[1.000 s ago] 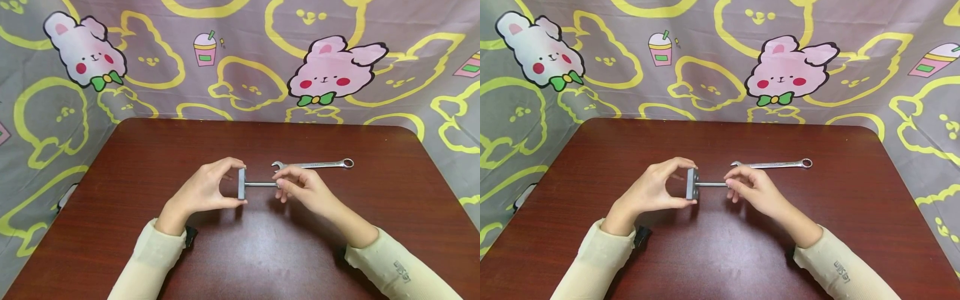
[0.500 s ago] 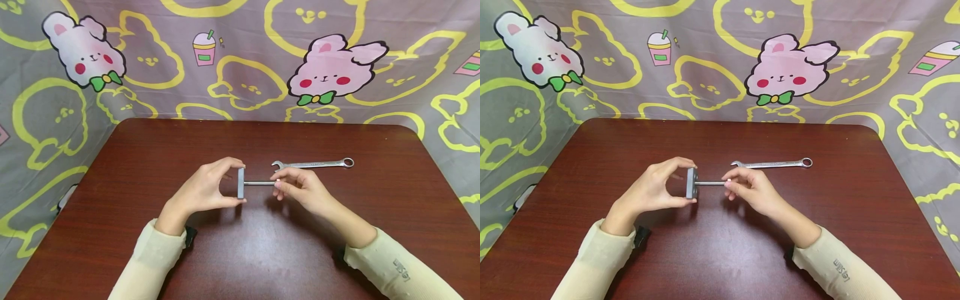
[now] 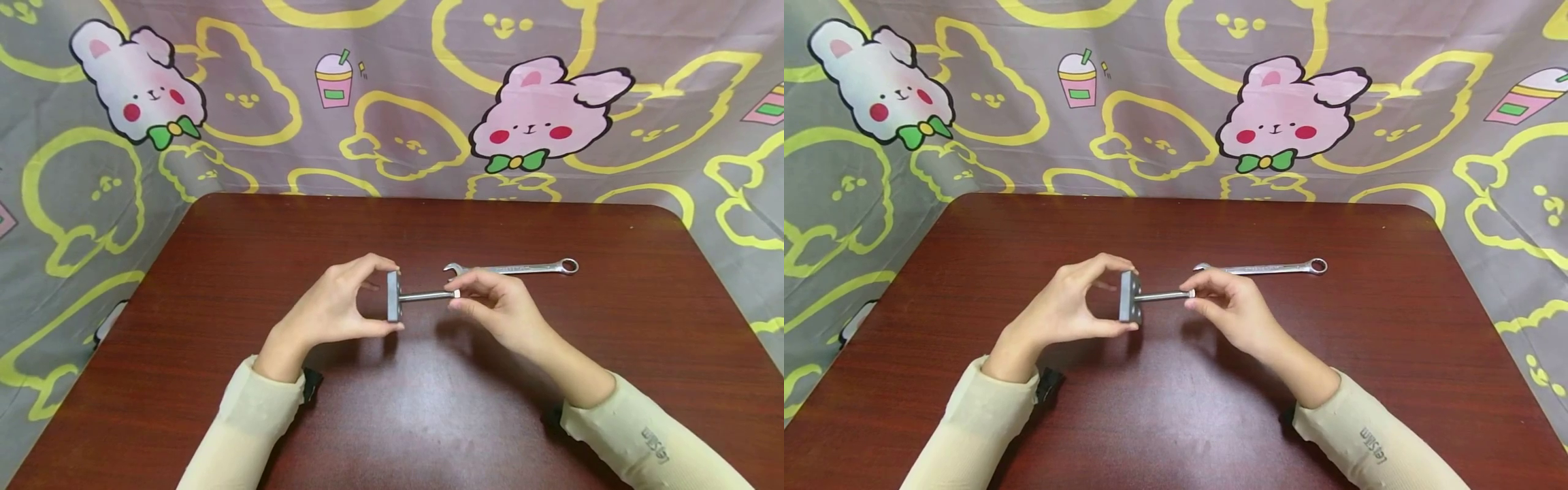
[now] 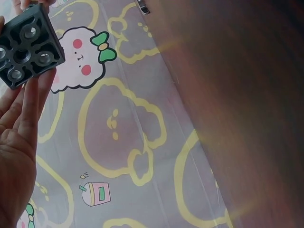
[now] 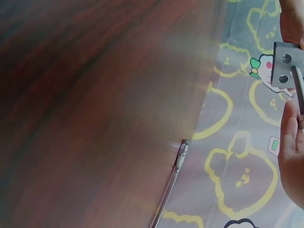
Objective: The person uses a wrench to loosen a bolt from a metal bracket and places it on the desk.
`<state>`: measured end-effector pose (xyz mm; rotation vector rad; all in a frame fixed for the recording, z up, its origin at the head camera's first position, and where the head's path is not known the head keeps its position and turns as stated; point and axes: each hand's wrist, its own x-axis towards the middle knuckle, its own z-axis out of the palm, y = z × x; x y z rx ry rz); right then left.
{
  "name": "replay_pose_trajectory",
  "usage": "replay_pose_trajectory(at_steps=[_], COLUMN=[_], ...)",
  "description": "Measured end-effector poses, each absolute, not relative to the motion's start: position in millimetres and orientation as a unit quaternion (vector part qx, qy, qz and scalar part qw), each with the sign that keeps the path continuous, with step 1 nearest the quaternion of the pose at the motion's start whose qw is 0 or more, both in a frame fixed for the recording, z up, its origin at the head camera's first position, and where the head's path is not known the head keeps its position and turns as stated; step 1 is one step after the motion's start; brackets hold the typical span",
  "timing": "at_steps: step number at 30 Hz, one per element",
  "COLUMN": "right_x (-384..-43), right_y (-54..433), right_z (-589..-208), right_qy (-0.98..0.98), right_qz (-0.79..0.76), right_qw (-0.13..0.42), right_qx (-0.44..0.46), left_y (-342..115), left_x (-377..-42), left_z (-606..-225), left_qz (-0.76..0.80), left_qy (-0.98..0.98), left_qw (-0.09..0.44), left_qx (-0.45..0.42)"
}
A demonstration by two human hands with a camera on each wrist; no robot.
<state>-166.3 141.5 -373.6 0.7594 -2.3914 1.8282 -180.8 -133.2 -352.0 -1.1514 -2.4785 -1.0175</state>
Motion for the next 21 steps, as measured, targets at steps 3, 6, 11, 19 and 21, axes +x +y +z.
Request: replay_pose_trajectory(at_steps=[3,6,11,19,21], right_x=[-166.1,-166.5,-167.6,-172.4,-175.2], right_y=[142.2,143.9,147.3,149.1,149.8], right_z=[-374.4,-375.3,-376.2,-377.6,-378.7], right_qy=[-0.764,-0.757,-0.746,-0.753,-0.764], right_qz=[0.591,0.594,0.604,0.604,0.592], right_qw=[0.037,0.055,0.066,0.030,0.022], right_qx=[0.256,0.268,0.273,0.259,0.255], left_y=[-133.8,-134.9,-135.6,-139.5,-141.9], left_x=[-181.1,-181.3,-181.9,-188.5,-192.8], left_z=[-351.3,-351.4,-351.4,-354.3,-355.9], left_qz=[-0.365,-0.380,-0.380,-0.361,-0.355], left_qy=[-0.844,-0.845,-0.849,-0.860,-0.863], left_qw=[0.089,0.070,0.065,0.052,0.050], left_qx=[-0.383,-0.370,-0.361,-0.356,-0.357])
